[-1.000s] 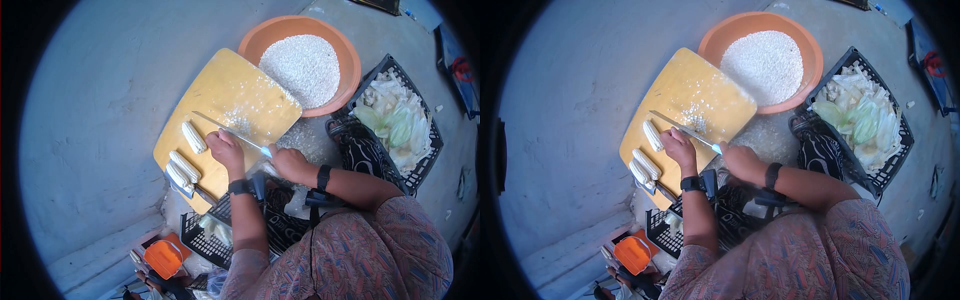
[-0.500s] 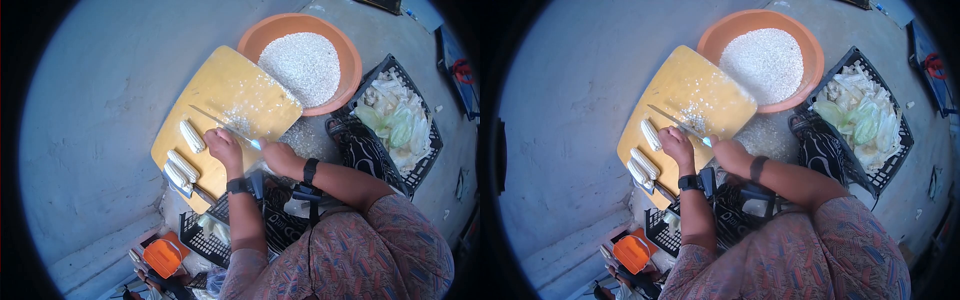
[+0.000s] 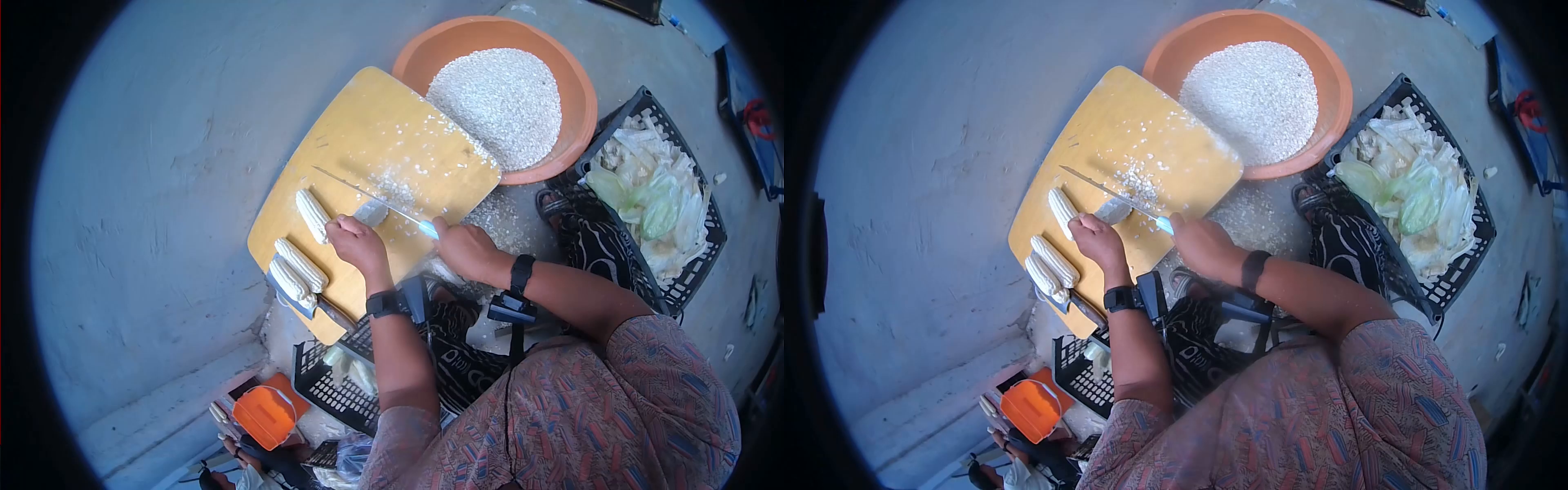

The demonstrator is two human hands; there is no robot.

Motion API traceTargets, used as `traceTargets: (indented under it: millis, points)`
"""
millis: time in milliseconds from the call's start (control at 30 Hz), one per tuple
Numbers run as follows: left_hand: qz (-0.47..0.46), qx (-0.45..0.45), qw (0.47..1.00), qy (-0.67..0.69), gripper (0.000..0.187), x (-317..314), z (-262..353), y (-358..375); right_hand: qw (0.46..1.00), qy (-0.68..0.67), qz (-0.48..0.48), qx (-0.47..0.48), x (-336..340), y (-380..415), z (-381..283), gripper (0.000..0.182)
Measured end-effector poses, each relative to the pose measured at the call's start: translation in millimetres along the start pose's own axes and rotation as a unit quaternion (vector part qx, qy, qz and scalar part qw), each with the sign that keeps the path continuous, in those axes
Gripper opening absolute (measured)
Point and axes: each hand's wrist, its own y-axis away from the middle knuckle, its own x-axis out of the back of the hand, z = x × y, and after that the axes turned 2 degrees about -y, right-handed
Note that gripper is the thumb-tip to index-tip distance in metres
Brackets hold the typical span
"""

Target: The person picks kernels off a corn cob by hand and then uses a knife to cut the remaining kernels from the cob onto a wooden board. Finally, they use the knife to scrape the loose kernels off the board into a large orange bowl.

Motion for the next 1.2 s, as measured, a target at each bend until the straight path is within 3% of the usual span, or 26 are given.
traceTargets:
  millis: [67,367,467,633,900,1067,1200]
  points:
    - [0.003,-0.002,1.0,-0.011,0.021,-1.0,-1.0,-0.2,0.999,0.014,-0.03,0.013,9.3,16.8,-4.3,0.023]
    - [-0.031,-0.038,0.999,-0.008,0.019,1.1,5.8,2.0,0.998,0.052,-0.018,0.022,12.2,43.7,-3.3,0.023]
    - [-0.035,-0.071,0.997,0.005,0.018,3.4,15.5,7.4,0.997,0.045,-0.057,0.004,12.5,35.5,-5.6,0.02]
    - [-0.031,-0.138,0.989,-0.043,0.017,1.6,24.9,11.6,0.997,0.065,-0.028,0.007,6.9,4.1,-15.8,0.016]
    - [-0.035,-0.132,0.99,-0.04,0.017,-1.2,30.4,16.4,0.999,0.045,-0.011,0.015,-7.5,-22.1,-7.5,0.014]
    - [-0.009,-0.159,0.985,-0.07,0.017,-3.2,22.8,14.8,0.998,0.039,-0.033,-0.036,-2.9,22.5,5.2,0.018]
    - [-0.031,-0.119,0.991,-0.044,0.017,-2.8,28.5,11.9,0.995,0.06,-0.056,-0.059,-8.7,44.3,26.6,0.022]
